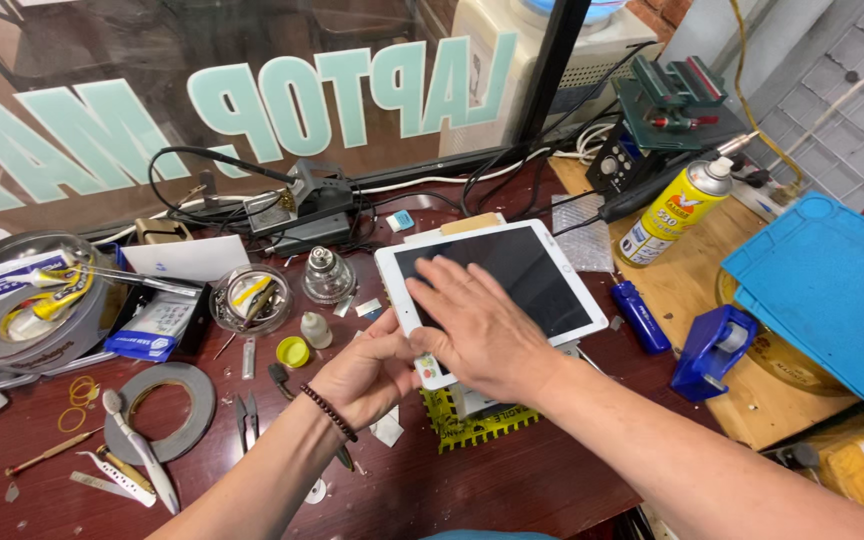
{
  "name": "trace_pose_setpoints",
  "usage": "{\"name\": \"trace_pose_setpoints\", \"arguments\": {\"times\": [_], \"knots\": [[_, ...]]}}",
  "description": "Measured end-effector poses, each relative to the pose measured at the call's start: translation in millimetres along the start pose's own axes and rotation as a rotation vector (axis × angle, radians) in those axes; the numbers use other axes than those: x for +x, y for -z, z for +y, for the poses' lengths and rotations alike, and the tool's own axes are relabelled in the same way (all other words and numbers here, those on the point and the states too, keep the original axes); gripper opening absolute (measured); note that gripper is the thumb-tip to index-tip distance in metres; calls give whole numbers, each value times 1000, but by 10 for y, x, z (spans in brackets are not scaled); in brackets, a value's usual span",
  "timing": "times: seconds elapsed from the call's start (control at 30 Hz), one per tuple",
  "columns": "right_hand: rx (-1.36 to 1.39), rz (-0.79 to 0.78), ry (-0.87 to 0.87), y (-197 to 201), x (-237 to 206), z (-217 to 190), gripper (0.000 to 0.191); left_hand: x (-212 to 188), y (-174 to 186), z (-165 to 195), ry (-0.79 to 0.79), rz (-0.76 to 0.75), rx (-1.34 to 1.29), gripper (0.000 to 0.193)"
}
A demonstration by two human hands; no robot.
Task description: The person works at a repair bench on a white tablet. They use an orange pry tool to work around the edge of the screen, separating the display from the tablet's back casing, then lift and reposition the tablet while continuing to pry along the sides.
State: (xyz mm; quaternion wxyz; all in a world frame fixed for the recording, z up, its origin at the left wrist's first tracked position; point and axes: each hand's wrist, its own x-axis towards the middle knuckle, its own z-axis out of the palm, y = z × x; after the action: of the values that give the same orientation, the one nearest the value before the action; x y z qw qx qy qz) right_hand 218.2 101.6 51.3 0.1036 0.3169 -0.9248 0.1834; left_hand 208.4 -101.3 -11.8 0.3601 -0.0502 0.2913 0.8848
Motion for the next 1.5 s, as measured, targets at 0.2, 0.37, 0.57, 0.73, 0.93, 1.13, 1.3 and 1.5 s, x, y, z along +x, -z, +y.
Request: {"name": "trace_pose_setpoints", "arguments": {"times": [0.2,0.37,0.57,0.73,0.93,1.13,1.3,1.5], "knots": [[-5,-84,57,-242,138,238,62,-4,194,-30,-21,-61,-17,66],[-275,-11,-246,66,63,1055,57,-33,104,-53,-1,26,15,63],[-267,206,-214,86,53,1094,57,12,-94,10,15,128,-7,47],[5,2,178,-289,39,766,55,176,-196,-10,40,358,-53,60],[-239,113,-238,145,152,1965,44,331,-212,-100,56,406,-28,49],[5,251,-503,456,-178,2102,21,442,-337,49,11,410,-79,54],[211,205,-287,431,-94,1412,16,433,-484,100,-33,410,-143,55],[277,166,-70,266,606,717,32,329,-473,102,-88,282,-247,46]]}}
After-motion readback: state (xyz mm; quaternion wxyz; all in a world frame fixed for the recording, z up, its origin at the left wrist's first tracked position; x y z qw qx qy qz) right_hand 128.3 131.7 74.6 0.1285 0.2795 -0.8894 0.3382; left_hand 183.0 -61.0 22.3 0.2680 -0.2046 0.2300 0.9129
